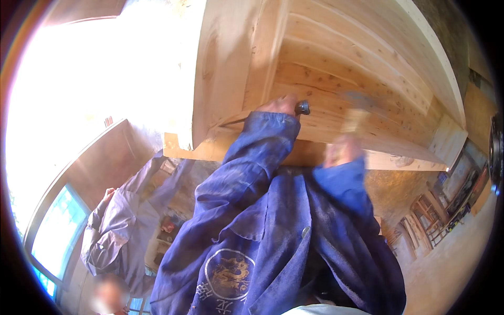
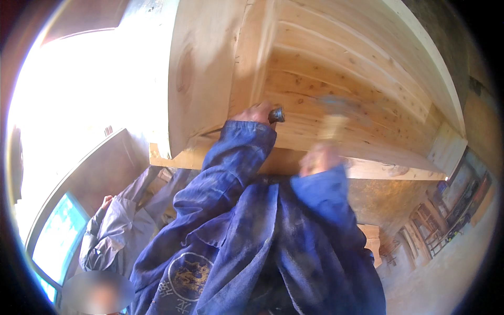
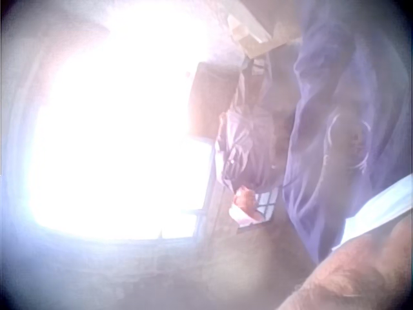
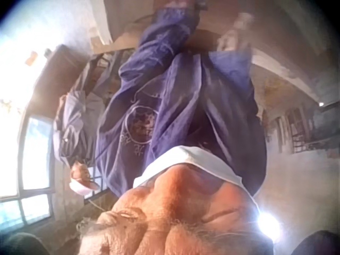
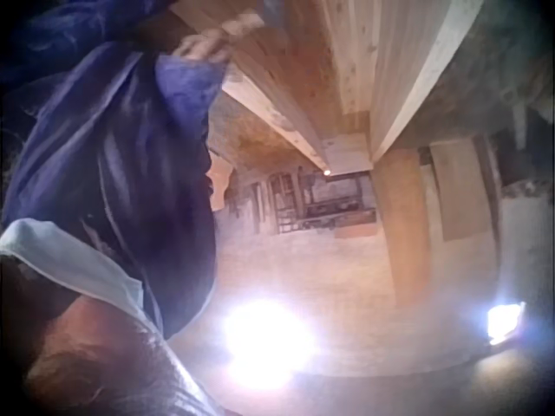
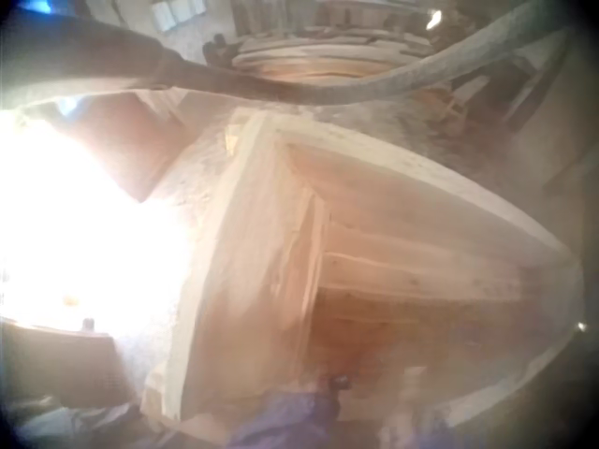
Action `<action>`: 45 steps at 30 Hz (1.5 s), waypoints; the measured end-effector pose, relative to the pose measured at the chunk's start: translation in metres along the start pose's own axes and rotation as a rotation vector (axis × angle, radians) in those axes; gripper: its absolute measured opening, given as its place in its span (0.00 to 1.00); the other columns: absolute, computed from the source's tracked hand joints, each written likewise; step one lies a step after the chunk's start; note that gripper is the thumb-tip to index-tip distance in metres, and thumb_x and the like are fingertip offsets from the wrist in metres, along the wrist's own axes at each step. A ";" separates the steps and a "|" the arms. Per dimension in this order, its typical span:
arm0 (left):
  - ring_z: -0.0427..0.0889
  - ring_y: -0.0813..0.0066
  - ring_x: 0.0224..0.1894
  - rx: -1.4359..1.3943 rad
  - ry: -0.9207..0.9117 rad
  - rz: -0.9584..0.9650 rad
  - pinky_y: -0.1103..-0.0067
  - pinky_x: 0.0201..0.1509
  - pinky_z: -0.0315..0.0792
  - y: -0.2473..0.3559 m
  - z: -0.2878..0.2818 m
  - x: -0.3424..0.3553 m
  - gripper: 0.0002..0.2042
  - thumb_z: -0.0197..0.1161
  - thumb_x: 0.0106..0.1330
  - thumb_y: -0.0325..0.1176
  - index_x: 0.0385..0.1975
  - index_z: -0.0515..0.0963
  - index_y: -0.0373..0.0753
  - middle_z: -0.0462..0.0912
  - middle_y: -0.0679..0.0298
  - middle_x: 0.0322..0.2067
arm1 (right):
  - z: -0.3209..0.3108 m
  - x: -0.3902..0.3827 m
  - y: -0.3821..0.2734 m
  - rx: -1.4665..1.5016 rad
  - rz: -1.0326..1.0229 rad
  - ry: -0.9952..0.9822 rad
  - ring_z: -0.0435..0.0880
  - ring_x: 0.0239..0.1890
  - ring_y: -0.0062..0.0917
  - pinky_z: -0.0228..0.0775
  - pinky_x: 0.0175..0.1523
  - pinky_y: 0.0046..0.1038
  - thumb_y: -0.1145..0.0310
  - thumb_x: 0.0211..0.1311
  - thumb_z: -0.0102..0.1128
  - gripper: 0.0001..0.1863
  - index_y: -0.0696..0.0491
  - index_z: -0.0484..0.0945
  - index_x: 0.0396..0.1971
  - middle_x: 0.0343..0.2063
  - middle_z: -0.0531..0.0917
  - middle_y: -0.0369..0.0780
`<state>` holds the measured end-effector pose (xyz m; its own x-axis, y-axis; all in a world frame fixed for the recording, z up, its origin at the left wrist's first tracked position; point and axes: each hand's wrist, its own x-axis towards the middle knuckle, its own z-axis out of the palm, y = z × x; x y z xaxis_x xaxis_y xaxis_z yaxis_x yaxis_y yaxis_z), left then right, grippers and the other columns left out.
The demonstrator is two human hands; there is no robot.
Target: The person assembles wooden furniture components by holding a chisel against a joint and striking it with a hammer, then uses the hammer to drive nails into the wood structure.
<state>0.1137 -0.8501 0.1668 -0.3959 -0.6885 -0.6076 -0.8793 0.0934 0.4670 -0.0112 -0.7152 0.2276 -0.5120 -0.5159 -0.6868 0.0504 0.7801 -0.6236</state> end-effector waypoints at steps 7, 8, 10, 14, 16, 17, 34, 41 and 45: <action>0.82 0.50 0.42 0.028 0.014 0.044 0.59 0.43 0.75 -0.024 0.003 -0.016 0.07 0.63 0.59 0.33 0.36 0.77 0.44 0.82 0.55 0.34 | -0.024 0.021 0.023 -0.178 -0.510 0.111 0.71 0.17 0.19 0.63 0.22 0.23 0.57 0.71 0.52 0.15 0.55 0.72 0.34 0.16 0.70 0.35; 0.82 0.51 0.41 -0.006 0.107 0.135 0.59 0.41 0.75 -0.022 -0.002 -0.022 0.08 0.64 0.58 0.32 0.36 0.77 0.44 0.82 0.55 0.33 | -0.028 0.026 0.023 -0.103 -0.525 0.211 0.70 0.16 0.19 0.63 0.22 0.23 0.57 0.70 0.53 0.15 0.55 0.71 0.34 0.15 0.70 0.35; 0.82 0.52 0.37 -0.043 0.286 0.272 0.60 0.39 0.76 -0.022 -0.004 -0.027 0.08 0.65 0.56 0.30 0.36 0.78 0.45 0.81 0.57 0.31 | -0.038 0.035 0.028 0.396 -0.118 0.217 0.69 0.16 0.18 0.61 0.21 0.22 0.56 0.70 0.55 0.15 0.53 0.71 0.32 0.16 0.70 0.35; 0.81 0.55 0.30 -0.016 0.461 0.391 0.62 0.35 0.75 -0.030 -0.001 -0.035 0.09 0.65 0.53 0.26 0.34 0.78 0.46 0.79 0.59 0.27 | -0.038 0.035 0.038 0.530 0.025 0.186 0.69 0.17 0.18 0.59 0.20 0.20 0.55 0.69 0.57 0.15 0.51 0.69 0.30 0.17 0.70 0.34; 0.83 0.52 0.32 0.003 0.331 0.375 0.61 0.37 0.76 -0.027 -0.001 -0.031 0.08 0.63 0.57 0.28 0.36 0.77 0.45 0.81 0.57 0.30 | -0.036 0.034 0.041 0.492 0.038 0.139 0.69 0.18 0.17 0.60 0.20 0.20 0.55 0.69 0.56 0.16 0.51 0.69 0.30 0.17 0.69 0.34; 0.83 0.52 0.33 -0.015 0.258 0.315 0.60 0.37 0.76 -0.024 0.002 -0.025 0.07 0.63 0.58 0.29 0.36 0.77 0.44 0.81 0.57 0.30 | -0.035 0.031 0.040 0.525 0.082 0.097 0.70 0.18 0.17 0.60 0.20 0.20 0.54 0.70 0.55 0.16 0.50 0.69 0.30 0.18 0.69 0.34; 0.82 0.48 0.42 -0.096 -0.064 0.053 0.57 0.44 0.74 -0.021 0.013 0.004 0.07 0.61 0.60 0.32 0.36 0.75 0.42 0.82 0.51 0.35 | -0.042 0.025 0.033 -0.544 -0.622 0.469 0.76 0.28 0.25 0.69 0.31 0.26 0.71 0.67 0.51 0.05 0.57 0.71 0.38 0.29 0.75 0.41; 0.82 0.49 0.43 -0.213 -0.157 0.088 0.58 0.44 0.74 -0.009 -0.006 -0.001 0.07 0.62 0.57 0.30 0.34 0.76 0.41 0.82 0.51 0.36 | -0.003 0.001 0.011 -0.087 0.172 -0.097 0.77 0.31 0.24 0.72 0.34 0.27 0.71 0.67 0.52 0.13 0.61 0.72 0.48 0.35 0.76 0.45; 0.82 0.50 0.44 -0.017 -0.202 -0.103 0.59 0.45 0.74 -0.010 -0.016 -0.002 0.09 0.63 0.56 0.30 0.37 0.78 0.42 0.82 0.53 0.37 | -0.007 0.010 0.005 0.221 0.119 -0.158 0.69 0.18 0.16 0.61 0.23 0.22 0.58 0.74 0.50 0.14 0.54 0.71 0.35 0.17 0.69 0.34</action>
<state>0.1274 -0.8605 0.1737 -0.3509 -0.5358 -0.7680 -0.9138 0.0168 0.4058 -0.0223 -0.7136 0.2204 -0.3525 -0.4875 -0.7988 0.2967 0.7514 -0.5894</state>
